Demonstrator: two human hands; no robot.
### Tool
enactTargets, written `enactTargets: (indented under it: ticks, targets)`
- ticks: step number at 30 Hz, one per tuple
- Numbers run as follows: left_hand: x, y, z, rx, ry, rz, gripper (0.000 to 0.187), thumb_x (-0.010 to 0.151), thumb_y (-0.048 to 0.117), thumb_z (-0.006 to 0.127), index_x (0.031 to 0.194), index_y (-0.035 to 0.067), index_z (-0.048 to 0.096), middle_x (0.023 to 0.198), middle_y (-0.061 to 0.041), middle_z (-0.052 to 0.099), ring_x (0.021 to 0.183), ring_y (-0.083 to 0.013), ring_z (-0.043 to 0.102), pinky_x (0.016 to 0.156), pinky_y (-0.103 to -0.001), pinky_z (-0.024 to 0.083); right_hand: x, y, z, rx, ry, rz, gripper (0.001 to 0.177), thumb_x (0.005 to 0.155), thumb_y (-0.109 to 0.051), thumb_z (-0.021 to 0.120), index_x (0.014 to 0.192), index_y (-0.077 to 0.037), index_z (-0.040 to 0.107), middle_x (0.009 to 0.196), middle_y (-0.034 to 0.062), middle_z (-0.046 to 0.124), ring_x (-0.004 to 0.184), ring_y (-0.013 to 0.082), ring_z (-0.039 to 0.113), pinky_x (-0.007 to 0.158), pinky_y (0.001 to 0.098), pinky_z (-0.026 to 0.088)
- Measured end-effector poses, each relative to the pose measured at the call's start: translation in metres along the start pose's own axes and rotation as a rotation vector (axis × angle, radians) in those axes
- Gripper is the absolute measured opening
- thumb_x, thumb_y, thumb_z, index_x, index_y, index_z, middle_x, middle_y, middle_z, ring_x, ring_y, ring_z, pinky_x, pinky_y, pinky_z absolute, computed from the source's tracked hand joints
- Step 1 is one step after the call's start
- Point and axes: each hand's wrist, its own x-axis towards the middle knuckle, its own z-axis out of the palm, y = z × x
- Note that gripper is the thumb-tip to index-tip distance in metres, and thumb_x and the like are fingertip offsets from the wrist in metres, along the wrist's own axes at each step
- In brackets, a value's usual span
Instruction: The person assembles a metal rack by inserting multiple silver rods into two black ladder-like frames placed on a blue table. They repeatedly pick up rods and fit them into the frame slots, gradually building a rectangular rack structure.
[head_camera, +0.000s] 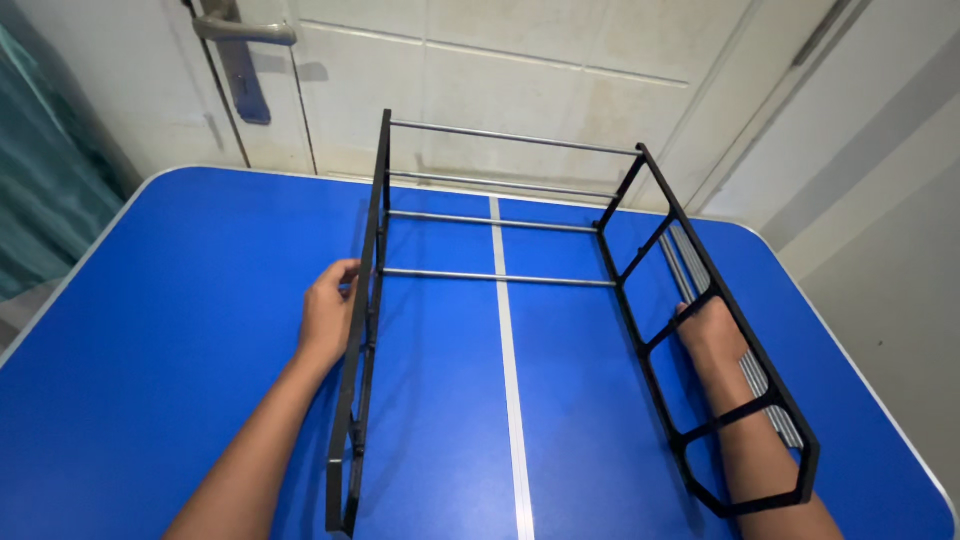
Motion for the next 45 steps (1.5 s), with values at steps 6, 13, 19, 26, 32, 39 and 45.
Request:
enactTargets:
  ticks: [6,13,19,26,32,39,45]
  targets:
    - [0.008,-0.016,0.002,0.058,0.061,0.166,0.022,0.101,0.014,0.060,0.117,0.003,0.071,0.109,-0.013,0.076,0.101,-0.0236,0.074,0.085,-0.034,0.058,0.014,0.025,0.030,-0.139,0.060,-0.113,0.049,0.091,-0.045,0.078,0.095,0.004,0.078,0.093,0.0294,0.074,0.091,0.0470,0.072,0.082,0.0528,0.058]
    - [0.019,-0.004,-0.012,-0.095,0.139,0.119,0.019,0.098,0.008,0.060,0.115,0.005,0.070,0.107,-0.008,0.078,0.100,-0.0166,0.074,0.082,-0.030,0.059,0.067,0.072,0.033,0.176,-0.026,-0.152,0.046,0.093,-0.040,0.077,0.106,0.004,0.076,0.091,0.0284,0.073,0.086,0.0430,0.072,0.073,0.0529,0.055]
    - [0.040,0.004,-0.026,-0.249,0.184,0.131,0.018,0.098,0.005,0.062,0.113,0.003,0.071,0.106,-0.008,0.079,0.099,-0.0149,0.074,0.088,-0.029,0.056,0.088,0.059,-0.036,0.459,0.101,-0.204,0.035,0.099,-0.032,0.069,0.111,0.001,0.074,0.088,0.0192,0.072,0.073,0.0350,0.073,0.063,0.0461,0.057]
    - [0.074,-0.005,-0.013,-0.230,0.038,0.125,0.034,0.088,0.005,0.070,0.122,0.002,0.066,0.116,-0.010,0.074,0.101,-0.0186,0.072,0.090,-0.031,0.057,0.067,-0.071,-0.155,0.355,0.068,-0.534,0.032,0.090,-0.032,0.072,0.110,-0.008,0.077,0.095,0.0125,0.073,0.072,0.0294,0.073,0.064,0.0420,0.059]
    - [0.081,-0.017,0.009,-0.185,-0.050,0.202,0.048,0.082,0.007,0.080,0.126,0.004,0.061,0.119,-0.010,0.071,0.103,-0.0216,0.068,0.081,-0.033,0.056,0.003,-0.196,-0.232,-0.157,-0.104,-0.831,0.029,0.085,-0.036,0.074,0.108,-0.017,0.079,0.101,0.0047,0.074,0.075,0.0248,0.074,0.069,0.0392,0.060]
    - [0.073,-0.033,0.021,-0.092,0.047,0.217,0.025,0.088,0.010,0.075,0.113,0.006,0.072,0.101,-0.007,0.076,0.091,-0.0172,0.073,0.075,-0.030,0.057,-0.031,-0.292,-0.202,-0.354,-0.143,-1.061,0.022,0.091,-0.033,0.066,0.103,-0.020,0.079,0.104,0.0007,0.074,0.091,0.0278,0.072,0.078,0.0421,0.058]
    - [0.067,-0.019,0.020,-0.145,0.035,0.163,0.026,0.089,0.015,0.076,0.112,0.006,0.072,0.098,-0.007,0.077,0.089,-0.0182,0.073,0.073,-0.031,0.055,-0.023,-0.308,-0.120,-0.090,0.012,-1.094,0.020,0.095,-0.028,0.066,0.097,-0.013,0.079,0.097,0.0082,0.074,0.092,0.0334,0.070,0.080,0.0461,0.055]
